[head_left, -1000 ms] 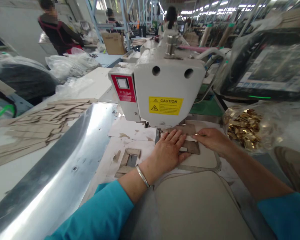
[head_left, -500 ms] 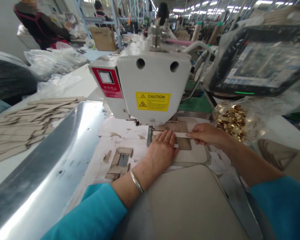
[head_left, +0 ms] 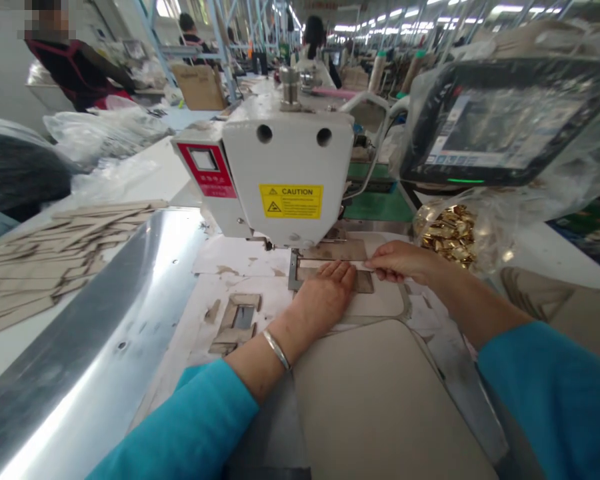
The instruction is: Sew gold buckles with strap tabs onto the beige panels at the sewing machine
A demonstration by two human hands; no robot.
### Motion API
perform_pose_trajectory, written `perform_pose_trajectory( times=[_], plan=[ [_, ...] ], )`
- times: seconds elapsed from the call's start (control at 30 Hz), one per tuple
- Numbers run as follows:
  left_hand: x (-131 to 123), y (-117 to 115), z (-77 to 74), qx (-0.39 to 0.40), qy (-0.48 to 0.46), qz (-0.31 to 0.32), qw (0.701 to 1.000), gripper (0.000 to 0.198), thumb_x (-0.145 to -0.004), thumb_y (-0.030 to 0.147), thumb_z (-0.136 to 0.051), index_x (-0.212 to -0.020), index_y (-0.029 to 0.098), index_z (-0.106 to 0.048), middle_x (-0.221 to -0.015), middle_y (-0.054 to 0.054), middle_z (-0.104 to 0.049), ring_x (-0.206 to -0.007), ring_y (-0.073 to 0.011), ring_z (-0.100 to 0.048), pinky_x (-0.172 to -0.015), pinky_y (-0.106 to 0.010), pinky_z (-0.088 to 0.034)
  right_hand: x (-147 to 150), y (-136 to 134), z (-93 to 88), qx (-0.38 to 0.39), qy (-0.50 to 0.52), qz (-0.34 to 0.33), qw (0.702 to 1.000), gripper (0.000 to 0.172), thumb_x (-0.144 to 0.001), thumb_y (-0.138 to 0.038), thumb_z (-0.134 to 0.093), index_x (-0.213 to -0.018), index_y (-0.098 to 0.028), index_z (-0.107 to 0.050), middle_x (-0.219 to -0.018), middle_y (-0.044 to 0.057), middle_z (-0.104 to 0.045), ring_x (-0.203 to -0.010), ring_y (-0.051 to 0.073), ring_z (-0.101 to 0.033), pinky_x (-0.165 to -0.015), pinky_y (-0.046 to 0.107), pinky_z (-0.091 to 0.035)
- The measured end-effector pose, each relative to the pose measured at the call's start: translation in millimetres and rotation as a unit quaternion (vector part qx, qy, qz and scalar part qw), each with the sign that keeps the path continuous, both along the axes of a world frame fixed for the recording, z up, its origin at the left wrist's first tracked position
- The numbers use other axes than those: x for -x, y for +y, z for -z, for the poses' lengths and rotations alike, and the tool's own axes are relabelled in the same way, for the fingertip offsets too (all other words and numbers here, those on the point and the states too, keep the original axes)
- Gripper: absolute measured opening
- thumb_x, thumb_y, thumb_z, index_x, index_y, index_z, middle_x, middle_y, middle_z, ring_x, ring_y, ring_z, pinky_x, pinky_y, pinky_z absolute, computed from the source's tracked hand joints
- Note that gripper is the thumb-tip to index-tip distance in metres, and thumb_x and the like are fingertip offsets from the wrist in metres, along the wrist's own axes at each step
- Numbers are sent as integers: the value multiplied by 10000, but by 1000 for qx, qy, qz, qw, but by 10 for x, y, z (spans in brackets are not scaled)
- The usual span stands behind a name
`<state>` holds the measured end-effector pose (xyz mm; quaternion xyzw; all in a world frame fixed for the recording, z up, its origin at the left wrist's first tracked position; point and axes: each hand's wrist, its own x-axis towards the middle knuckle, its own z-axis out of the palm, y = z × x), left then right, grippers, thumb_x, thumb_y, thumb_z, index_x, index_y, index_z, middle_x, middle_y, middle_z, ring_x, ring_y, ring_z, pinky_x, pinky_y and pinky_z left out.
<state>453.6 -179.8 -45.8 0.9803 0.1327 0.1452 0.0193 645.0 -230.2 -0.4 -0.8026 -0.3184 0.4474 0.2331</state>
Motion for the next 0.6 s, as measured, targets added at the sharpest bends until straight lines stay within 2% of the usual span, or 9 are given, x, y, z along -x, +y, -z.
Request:
perform_pose_trajectory(
  times=[0.1, 0.27, 0.33, 0.47, 0.6],
  plan=[
    [-84, -5, -9, -2, -9, 37, 999, 379, -974, 235, -449, -1309, 65, -502, -1331, -133, -589, -1248, -215, -530, -1087, -323, -387, 13, -3, -46, 5, 23, 6, 1000, 226, -798, -218, -674, -623, -157, -544, -468, -19, -550, -371, 56, -415, -370, 173, -273],
    [-89, -38, 2, 20, -18, 21, 999, 403, -976, 278, -450, -1338, 106, -490, -1365, -107, -570, -1265, -207, -508, -1111, -345, -360, 56, 24, -88, 26, -9, 0, 1000, 263, -816, -244, -662, -608, -164, -522, -463, -19, -541, -365, 62, -420, -365, 179, -262],
    [-10, -37, 10, 29, -15, 3, 999, 438, -973, 298, -458, -1362, 97, -472, -1388, -114, -551, -1288, -222, -489, -1125, -359, -344, 84, 31, -68, 28, -50, -14, 998, 298, -808, -268, -691, -595, -168, -508, -456, -25, -528, -359, 60, -412, -359, 181, -247],
    [184, -3, 4, 33, -13, -79, 996, 484, -952, 330, -500, -1343, 46, -483, -1391, -170, -534, -1312, -287, -460, -1118, -408, -345, 132, 34, 0, 9, -109, -18, 994, 313, -801, -279, -703, -597, -176, -489, -434, -48, -493, -343, 48, -375, -357, 179, -243],
    [256, 21, -14, 29, -20, -88, 996, 463, -948, 346, -510, -1313, 60, -503, -1362, -183, -552, -1283, -289, -488, -1091, -425, -370, 138, 55, -1, 22, -162, -36, 986, 293, -790, -264, -684, -591, -187, -484, -411, -58, -448, -360, 68, -383, -380, 193, -279]
  ],
)
